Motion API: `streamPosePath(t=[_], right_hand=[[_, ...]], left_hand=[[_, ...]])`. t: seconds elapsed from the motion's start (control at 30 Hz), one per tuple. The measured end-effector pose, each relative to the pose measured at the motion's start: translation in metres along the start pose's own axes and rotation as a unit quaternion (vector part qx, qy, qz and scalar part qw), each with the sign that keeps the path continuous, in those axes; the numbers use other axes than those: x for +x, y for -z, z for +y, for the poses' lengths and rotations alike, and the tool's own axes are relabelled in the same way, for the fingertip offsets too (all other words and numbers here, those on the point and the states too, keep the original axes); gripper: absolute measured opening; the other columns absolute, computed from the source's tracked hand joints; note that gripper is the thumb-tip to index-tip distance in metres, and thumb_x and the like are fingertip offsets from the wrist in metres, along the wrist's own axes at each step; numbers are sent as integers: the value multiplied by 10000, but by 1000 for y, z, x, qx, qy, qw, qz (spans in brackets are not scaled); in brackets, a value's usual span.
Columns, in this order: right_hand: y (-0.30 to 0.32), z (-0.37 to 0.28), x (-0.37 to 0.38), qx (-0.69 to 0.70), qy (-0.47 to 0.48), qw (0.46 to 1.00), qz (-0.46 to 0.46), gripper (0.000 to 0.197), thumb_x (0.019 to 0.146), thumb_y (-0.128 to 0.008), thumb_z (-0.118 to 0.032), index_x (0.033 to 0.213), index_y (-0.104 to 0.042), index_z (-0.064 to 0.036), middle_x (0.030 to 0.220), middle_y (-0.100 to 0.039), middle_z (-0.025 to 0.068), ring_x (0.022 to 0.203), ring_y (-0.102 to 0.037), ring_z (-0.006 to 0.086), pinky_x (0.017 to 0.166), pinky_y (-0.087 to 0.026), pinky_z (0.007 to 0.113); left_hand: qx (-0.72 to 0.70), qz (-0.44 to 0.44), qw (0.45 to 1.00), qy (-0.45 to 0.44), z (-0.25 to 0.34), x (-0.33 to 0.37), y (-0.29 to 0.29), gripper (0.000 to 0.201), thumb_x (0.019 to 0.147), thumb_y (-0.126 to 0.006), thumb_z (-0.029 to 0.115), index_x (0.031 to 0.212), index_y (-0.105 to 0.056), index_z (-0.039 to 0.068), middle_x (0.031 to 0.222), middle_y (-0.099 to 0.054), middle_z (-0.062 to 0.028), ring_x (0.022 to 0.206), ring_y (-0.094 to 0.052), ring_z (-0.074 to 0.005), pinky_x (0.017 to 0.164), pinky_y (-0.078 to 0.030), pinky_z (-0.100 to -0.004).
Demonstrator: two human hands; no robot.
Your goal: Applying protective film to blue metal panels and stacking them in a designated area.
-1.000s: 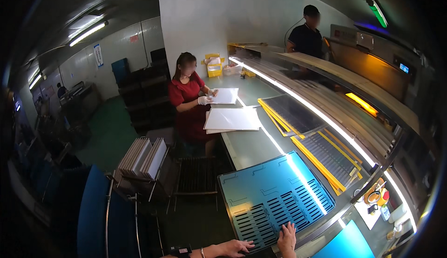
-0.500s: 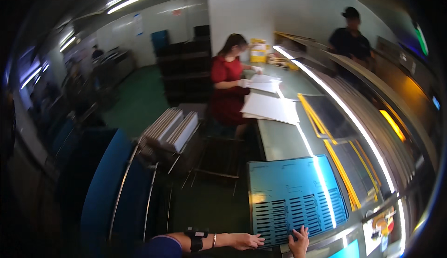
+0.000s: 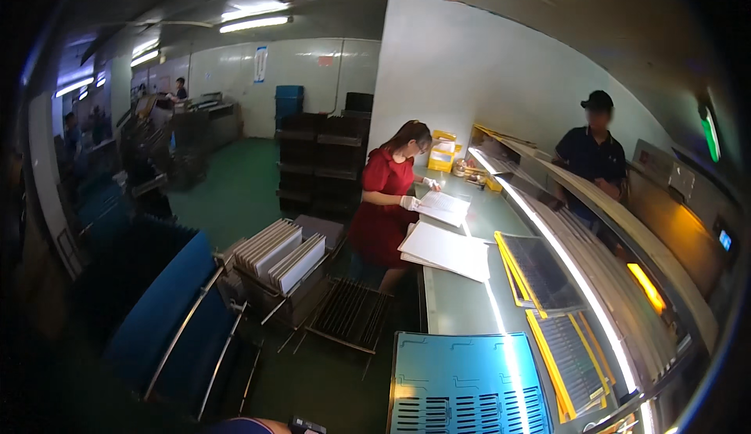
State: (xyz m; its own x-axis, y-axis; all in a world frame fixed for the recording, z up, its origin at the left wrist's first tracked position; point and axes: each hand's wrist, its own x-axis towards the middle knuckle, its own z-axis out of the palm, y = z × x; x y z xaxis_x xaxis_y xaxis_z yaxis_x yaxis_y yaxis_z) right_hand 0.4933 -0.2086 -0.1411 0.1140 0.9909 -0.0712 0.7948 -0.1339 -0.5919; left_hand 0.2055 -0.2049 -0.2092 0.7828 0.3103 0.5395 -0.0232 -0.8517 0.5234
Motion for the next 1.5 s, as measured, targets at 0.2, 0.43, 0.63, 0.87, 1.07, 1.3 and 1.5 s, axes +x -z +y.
streamPosePath(t=[0.2,0.43,0.63,0.87,1.07,1.3,1.5], right_hand=[[-53,74,42,29,116,980,157,251,664,-681,-119,911,-675,-75,1207,-527,272,1237,-400,423,1010,-368,449],[-21,30,37,59,67,994,59,406,676,-714,-164,1066,-653,-71,1304,-479,200,1281,-358,383,1069,-297,440],[-21,26,19,53,36,996,60,410,675,-714,-172,1073,-656,-93,1302,-484,188,1282,-359,376,1074,-293,433],[-16,24,21,38,40,997,61,368,699,-684,-141,1062,-657,-86,1293,-496,175,1272,-375,370,1064,-312,425],[-15,21,25,36,40,996,75,355,709,-673,-122,1061,-656,-82,1291,-499,173,1270,-379,367,1054,-328,409],[-20,19,24,32,43,995,82,364,720,-674,-127,1083,-652,-99,1305,-496,145,1285,-364,351,1058,-324,406],[-23,33,21,32,57,996,58,371,734,-669,-145,1101,-641,-104,1340,-459,148,1294,-345,362,1066,-312,432]], left_hand=[[35,8,999,19,-7,17,8,222,818,-472,30,1012,-551,-42,1157,-560,-213,1116,-529,-367,980,-416,-463],[65,5,998,-5,-37,5,-3,150,868,-507,30,979,-560,-55,1235,-538,-183,1165,-519,-306,985,-441,-423],[26,-17,999,18,-12,6,0,199,819,-501,41,998,-549,-32,1170,-561,-193,1148,-516,-357,990,-413,-453],[-15,-44,999,8,-19,19,15,252,814,-557,-1,1054,-551,-77,1231,-534,-191,1208,-476,-312,1037,-386,-429],[-77,-123,987,65,-32,27,22,206,765,-609,-16,968,-611,-43,1175,-581,-155,1158,-523,-270,1005,-432,-377],[-85,-164,978,93,-31,36,32,171,752,-620,-10,922,-634,-19,1137,-610,-122,1135,-542,-255,989,-448,-358],[-64,-166,980,92,-24,33,27,228,725,-557,-70,935,-612,0,1161,-589,-135,1178,-503,-285,1021,-412,-389]])
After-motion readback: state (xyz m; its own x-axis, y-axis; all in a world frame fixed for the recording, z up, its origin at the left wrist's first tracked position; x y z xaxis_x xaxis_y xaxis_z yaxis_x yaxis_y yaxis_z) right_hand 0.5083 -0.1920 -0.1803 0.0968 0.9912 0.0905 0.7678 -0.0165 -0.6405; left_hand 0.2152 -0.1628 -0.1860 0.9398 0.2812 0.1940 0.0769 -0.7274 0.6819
